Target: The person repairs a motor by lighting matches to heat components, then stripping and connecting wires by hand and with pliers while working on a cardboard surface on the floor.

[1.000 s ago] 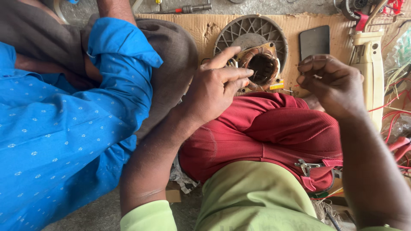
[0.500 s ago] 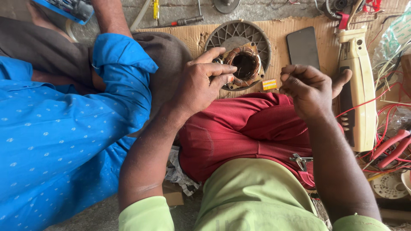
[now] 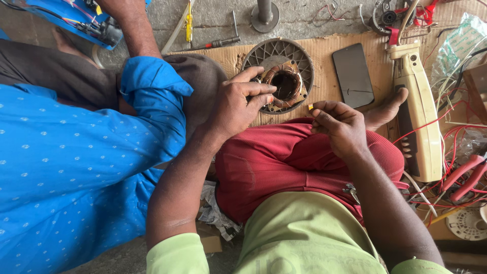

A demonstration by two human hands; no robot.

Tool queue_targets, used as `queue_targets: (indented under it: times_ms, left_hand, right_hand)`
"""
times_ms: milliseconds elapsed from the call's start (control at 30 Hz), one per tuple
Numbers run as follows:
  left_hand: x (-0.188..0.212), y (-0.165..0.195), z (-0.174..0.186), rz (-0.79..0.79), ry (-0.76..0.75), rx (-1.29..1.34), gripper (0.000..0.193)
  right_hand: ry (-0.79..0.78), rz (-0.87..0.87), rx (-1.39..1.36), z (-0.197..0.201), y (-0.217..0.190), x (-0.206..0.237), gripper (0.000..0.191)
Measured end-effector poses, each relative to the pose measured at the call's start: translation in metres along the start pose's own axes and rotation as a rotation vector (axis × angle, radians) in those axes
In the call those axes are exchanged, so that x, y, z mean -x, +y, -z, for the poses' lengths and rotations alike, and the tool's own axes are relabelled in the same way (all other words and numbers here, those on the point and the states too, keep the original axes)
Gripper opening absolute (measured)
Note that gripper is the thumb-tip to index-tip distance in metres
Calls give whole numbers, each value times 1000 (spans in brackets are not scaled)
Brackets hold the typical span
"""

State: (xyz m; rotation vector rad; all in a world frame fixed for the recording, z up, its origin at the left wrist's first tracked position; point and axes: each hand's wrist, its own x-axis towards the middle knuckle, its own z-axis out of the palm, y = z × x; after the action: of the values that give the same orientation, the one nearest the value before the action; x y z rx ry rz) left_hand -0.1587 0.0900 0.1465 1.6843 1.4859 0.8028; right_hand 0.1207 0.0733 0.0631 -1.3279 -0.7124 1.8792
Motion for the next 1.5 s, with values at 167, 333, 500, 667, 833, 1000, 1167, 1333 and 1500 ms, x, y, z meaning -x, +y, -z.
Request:
queue_targets:
  times_ms: [167, 333, 500, 667, 833, 1000, 1167, 1333, 1500]
  left_hand:
    - [-1, 1, -1, -2, -4, -11, 24]
    - [-3, -1, -3, 32, -6, 1, 24]
    - [-2, -2, -5, 30, -2, 5, 24]
    - [-2, 1, -3, 43, -19, 6, 23]
    - [-2, 3, -2, 50, -32, 14, 22]
    - [-3, 4, -2, 57, -37, 14, 22]
    - [-3, 4, -2, 63, -36, 3, 22]
    - [-3, 2, -2, 57, -29, 4, 22]
    - [-2, 0, -3, 39, -28, 8, 22]
  right_hand:
    - [16, 4, 10, -4, 1, 2, 18]
    - [22, 52, 12, -8, -2, 1, 17]
    - [3, 131, -2, -17, -9, 4, 19]
    - [-16, 151, 85, -31, -16, 7, 20]
    - [-9, 154, 16, -44, -18, 9, 20]
    - [7, 168, -6, -46, -18, 9, 19]
    - [21, 198, 23, -43, -15, 8, 18]
    - [-22, 378, 205, -43, -16, 15, 16]
    - [-55, 588, 452, -51, -19, 17, 27]
